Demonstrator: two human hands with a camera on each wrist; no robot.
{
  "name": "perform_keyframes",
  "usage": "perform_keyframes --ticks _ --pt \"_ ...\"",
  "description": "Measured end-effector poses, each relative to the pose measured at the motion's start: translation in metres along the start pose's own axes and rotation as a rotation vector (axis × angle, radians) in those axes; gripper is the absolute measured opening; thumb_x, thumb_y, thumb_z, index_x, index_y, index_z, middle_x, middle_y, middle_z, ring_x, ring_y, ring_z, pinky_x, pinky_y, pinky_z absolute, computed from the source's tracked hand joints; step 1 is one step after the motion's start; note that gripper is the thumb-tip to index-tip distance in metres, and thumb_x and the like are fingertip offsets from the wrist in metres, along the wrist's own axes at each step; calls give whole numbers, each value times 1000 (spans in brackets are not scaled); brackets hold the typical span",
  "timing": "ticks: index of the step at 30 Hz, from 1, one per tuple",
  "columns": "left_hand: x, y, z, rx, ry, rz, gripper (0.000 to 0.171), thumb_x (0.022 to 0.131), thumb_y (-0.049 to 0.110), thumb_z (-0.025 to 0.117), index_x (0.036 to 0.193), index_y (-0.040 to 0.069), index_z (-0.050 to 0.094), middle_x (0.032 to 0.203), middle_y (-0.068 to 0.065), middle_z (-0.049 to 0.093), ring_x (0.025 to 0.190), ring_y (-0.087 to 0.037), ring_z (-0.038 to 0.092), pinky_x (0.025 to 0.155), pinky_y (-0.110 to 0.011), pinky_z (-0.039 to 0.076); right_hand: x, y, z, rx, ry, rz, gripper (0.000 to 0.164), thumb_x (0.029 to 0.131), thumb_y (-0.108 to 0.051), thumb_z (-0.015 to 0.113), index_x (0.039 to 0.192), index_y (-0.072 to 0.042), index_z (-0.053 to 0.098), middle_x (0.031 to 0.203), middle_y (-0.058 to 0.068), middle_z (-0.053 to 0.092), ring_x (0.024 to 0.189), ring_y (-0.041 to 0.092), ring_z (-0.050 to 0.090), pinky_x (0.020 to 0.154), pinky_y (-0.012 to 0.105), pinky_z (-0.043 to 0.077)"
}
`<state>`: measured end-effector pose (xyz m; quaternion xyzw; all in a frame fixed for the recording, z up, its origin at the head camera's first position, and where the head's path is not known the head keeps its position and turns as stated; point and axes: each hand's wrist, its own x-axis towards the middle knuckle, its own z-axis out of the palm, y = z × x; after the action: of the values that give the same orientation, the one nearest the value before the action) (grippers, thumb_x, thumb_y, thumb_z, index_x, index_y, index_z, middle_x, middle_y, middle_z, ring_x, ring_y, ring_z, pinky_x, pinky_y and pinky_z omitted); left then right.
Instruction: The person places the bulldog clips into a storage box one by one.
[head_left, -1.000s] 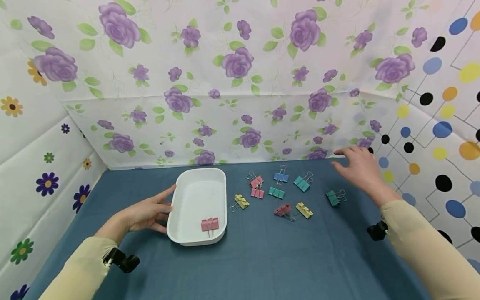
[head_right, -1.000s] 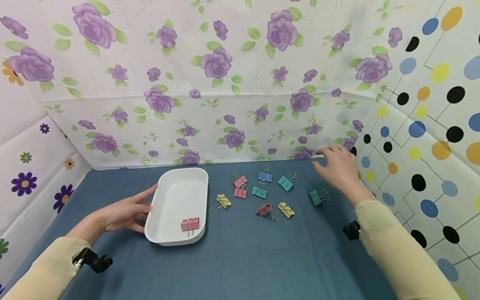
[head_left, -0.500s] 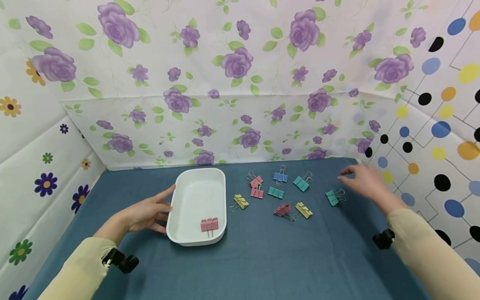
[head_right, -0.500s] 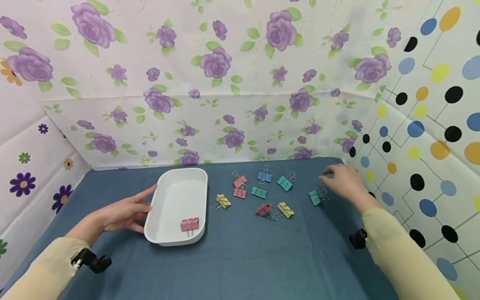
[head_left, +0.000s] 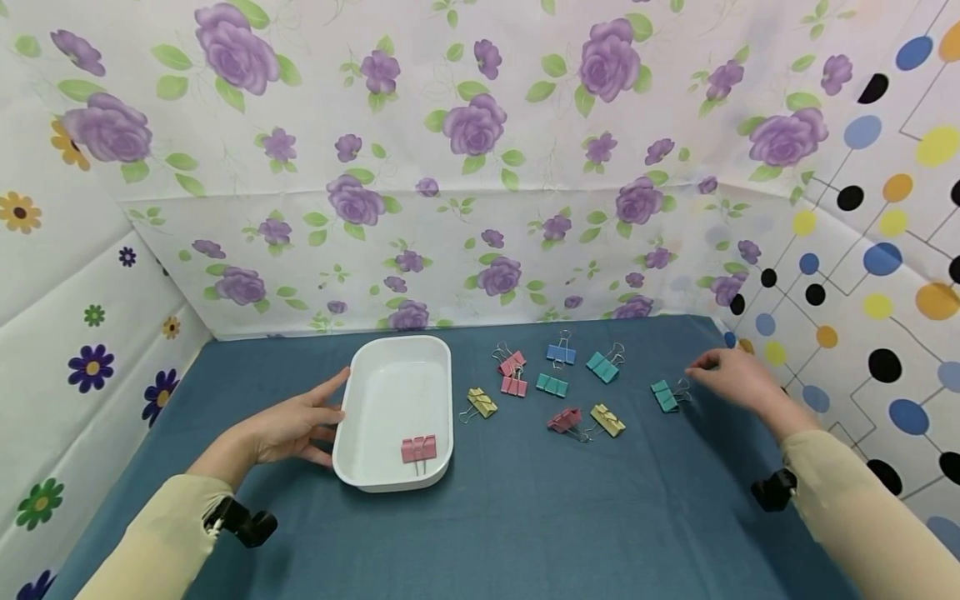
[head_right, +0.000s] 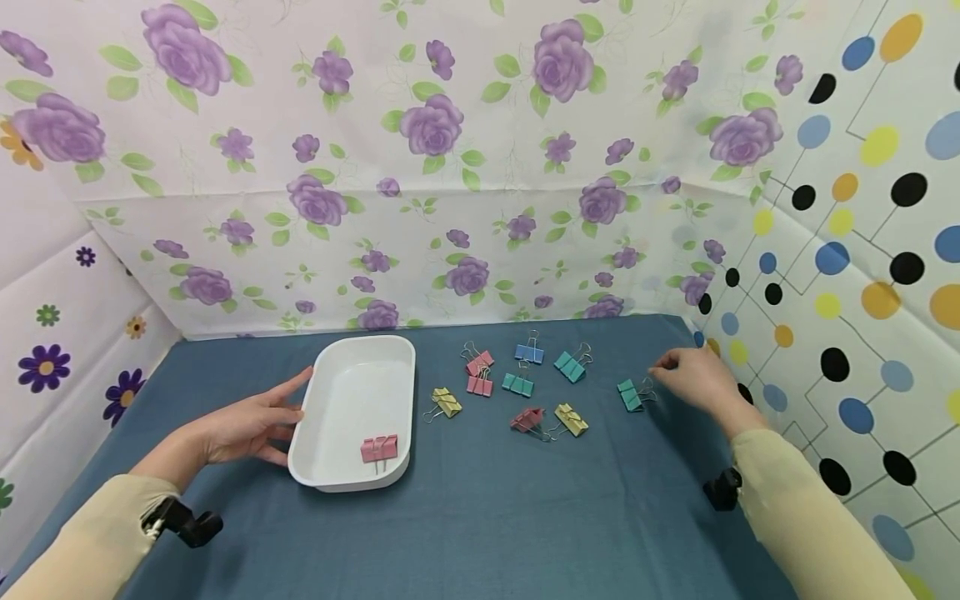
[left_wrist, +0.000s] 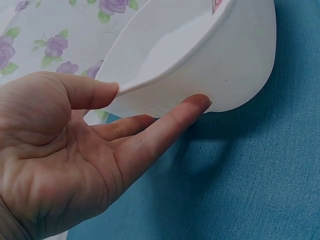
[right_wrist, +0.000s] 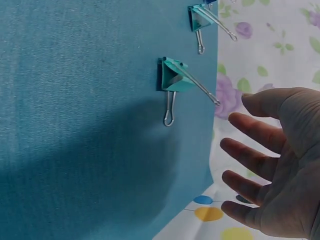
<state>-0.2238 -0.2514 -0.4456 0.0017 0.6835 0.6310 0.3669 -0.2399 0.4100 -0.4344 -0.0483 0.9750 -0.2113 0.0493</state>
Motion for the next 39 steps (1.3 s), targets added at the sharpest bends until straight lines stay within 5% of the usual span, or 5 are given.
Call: perform_keyframes --ticks 18,25,30,39 --pt "-2 1 0 -20 -4 -10 73 99 19 47 145 49 -2 147 -25 16 115 -43 48 77 -56 48 -2 13 13 56 -40 19 39 91 -37 58 102 -1 68 86 9 64 65 18 49 53 31 38" --pt "-1 0 -1 -26 -17 -3 73 100 17 45 145 49 -2 149 -25 11 116 -43 47 78 -56 48 -2 14 16 70 -37 40 35 92 -37 58 88 -3 67 58 -1 42 51 16 35 47 31 29" --pt "-1 -1 -2 -29 -14 -4 78 96 21 52 145 49 -2 149 -25 11 117 -43 47 78 -56 48 -2 13 18 71 -23 39 31 92 -32 58 84 -3 66 57 -2 39 49 15 33 46 30 28" --pt "1 -2 -1 -30 0 -3 70 101 15 42 145 49 -1 150 -24 9 117 -43 47 77 -56 48 -1 11 20 100 -15 57 38 91 -33 59 61 -10 53 52 -5 30 45 14 27 44 29 25"
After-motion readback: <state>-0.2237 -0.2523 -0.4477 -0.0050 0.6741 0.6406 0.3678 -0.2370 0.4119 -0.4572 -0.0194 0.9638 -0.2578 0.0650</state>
